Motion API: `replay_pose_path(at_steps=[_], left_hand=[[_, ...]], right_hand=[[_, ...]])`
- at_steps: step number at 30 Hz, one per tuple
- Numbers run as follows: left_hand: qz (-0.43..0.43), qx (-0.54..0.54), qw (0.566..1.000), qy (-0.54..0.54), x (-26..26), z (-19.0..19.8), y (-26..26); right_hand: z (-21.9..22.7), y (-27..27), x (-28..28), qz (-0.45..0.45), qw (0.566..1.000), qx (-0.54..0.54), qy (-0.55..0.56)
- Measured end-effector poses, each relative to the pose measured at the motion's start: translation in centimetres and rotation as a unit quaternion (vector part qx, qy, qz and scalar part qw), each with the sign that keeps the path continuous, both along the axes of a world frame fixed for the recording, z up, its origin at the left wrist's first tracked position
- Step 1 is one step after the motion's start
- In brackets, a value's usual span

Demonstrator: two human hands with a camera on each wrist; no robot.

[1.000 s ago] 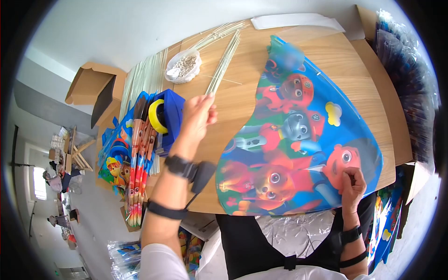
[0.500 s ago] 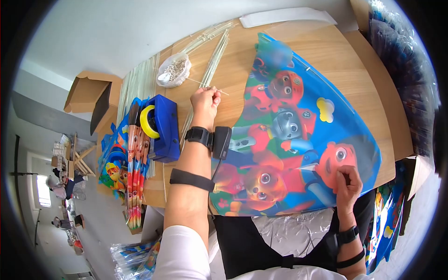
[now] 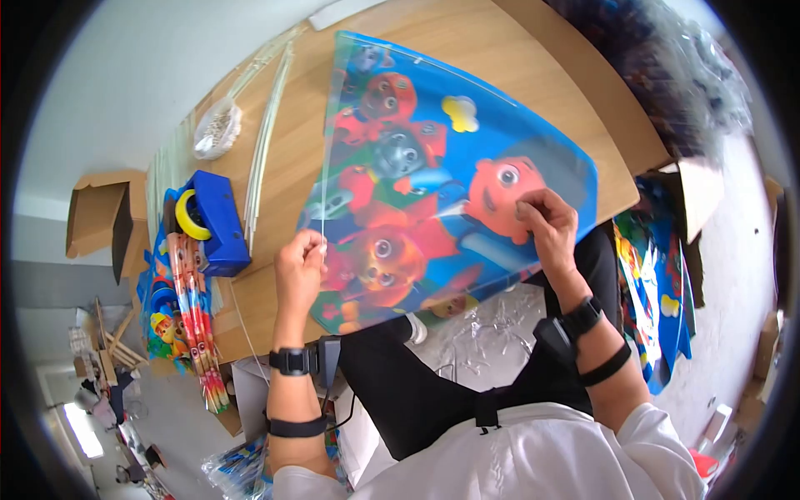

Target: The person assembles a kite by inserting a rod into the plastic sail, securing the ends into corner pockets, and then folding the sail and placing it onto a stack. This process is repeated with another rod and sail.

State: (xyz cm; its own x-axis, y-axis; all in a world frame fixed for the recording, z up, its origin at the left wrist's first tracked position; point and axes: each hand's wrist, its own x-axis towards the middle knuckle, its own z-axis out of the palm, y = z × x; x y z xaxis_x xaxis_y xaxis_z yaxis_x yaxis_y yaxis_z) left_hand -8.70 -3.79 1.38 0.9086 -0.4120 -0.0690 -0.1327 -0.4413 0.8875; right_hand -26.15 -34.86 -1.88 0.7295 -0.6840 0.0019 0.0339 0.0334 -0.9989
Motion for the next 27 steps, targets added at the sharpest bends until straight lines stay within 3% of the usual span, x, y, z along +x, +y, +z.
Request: replay_pose_path(at_steps=[2,8,9,11,13,15,17,19,27], left_hand=[[-0.063,0.135,0.984,-0.102,-2.2,0.1,0.4],[-0.125,0.223,0.942,-0.217,-5.3,1.0,0.3],[-0.129,0.223,0.943,-0.213,-5.5,1.0,0.3],[-0.144,0.239,0.931,-0.236,-5.6,1.0,0.4],[-0.151,0.253,0.926,-0.237,-5.6,1.2,0.5],[-0.158,0.268,0.92,-0.237,-5.6,1.3,0.8],[-0.16,0.267,0.921,-0.235,-5.5,1.2,1.2],[-0.16,0.267,0.916,-0.254,-5.3,0.8,1.6],[-0.153,0.292,0.914,-0.238,-5.2,1.0,1.6]], right_hand=[[0.1,0.0,-0.5,-0.014,1.0,0.0,-0.004],[-0.5,0.2,-1.9,-0.034,0.998,-0.046,-0.017],[-0.7,0.1,-2.0,-0.036,0.998,-0.045,-0.012],[-1.1,0.1,-1.8,-0.077,0.985,-0.147,-0.035],[0.0,0.0,-1.9,-0.067,0.982,-0.176,-0.014],[0.7,0.0,-1.5,-0.046,0.955,-0.29,-0.031],[1.0,0.0,-1.2,-0.04,0.952,-0.305,-0.015],[0.7,-0.7,-0.6,-0.063,0.897,-0.438,-0.007],[0.2,-1.7,-0.5,-0.026,0.879,-0.475,0.038]])
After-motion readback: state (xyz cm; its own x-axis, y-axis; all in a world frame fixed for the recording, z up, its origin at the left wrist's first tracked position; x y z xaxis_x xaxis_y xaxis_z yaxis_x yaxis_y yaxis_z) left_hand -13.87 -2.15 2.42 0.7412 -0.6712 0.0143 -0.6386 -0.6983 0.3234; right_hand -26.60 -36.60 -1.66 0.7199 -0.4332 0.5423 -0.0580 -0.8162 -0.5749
